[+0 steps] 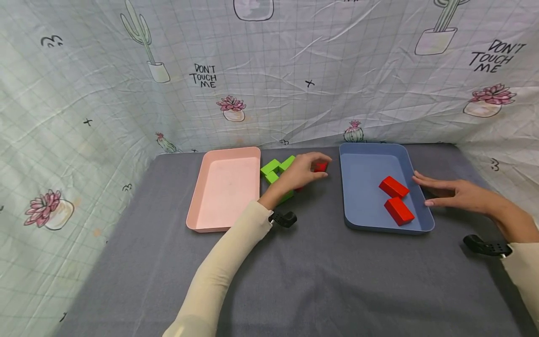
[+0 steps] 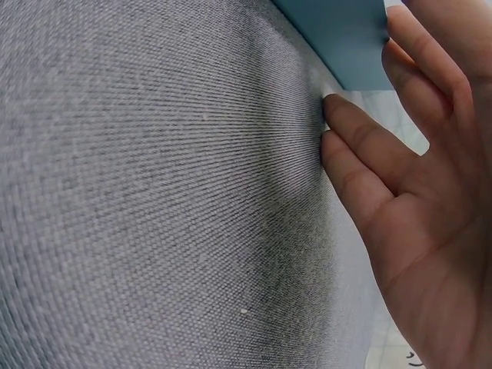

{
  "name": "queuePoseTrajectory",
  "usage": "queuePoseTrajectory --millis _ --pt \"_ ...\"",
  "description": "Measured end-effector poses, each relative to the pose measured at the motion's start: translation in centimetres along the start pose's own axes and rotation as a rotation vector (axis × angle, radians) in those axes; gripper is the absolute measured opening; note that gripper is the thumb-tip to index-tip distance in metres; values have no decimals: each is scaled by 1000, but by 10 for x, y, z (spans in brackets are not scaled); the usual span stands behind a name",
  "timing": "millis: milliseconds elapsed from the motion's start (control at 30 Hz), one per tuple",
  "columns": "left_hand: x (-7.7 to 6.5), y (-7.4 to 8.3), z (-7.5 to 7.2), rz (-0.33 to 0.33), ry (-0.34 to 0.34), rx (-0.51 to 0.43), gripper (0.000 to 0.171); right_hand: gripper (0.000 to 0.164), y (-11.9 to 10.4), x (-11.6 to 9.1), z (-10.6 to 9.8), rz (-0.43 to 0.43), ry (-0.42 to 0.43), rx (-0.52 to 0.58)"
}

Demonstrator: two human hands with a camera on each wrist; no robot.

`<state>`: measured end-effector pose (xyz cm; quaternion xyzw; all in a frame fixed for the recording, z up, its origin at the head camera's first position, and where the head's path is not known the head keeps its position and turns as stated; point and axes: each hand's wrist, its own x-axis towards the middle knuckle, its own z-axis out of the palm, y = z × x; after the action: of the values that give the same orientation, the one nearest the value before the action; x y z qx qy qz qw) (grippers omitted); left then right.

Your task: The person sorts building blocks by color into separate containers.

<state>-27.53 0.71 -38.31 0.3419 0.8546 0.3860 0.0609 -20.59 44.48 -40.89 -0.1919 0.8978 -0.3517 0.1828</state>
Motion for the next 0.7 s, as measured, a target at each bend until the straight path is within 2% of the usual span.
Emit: queuePoseTrajectory --millis 167,400,533,700 --pt "5 -8 2 -46 35 24 49 72 0 0 0 -4 -2 4" --pt "15 -16 7 -185 124 56 54 72 1 -1 0 2 0 -2" --pt "22 -19 9 -252 125 72 56 73 1 -1 0 22 -4 -20" --pt "30 -23 13 -289 125 112 55 73 2 0 0 32 -3 -20"
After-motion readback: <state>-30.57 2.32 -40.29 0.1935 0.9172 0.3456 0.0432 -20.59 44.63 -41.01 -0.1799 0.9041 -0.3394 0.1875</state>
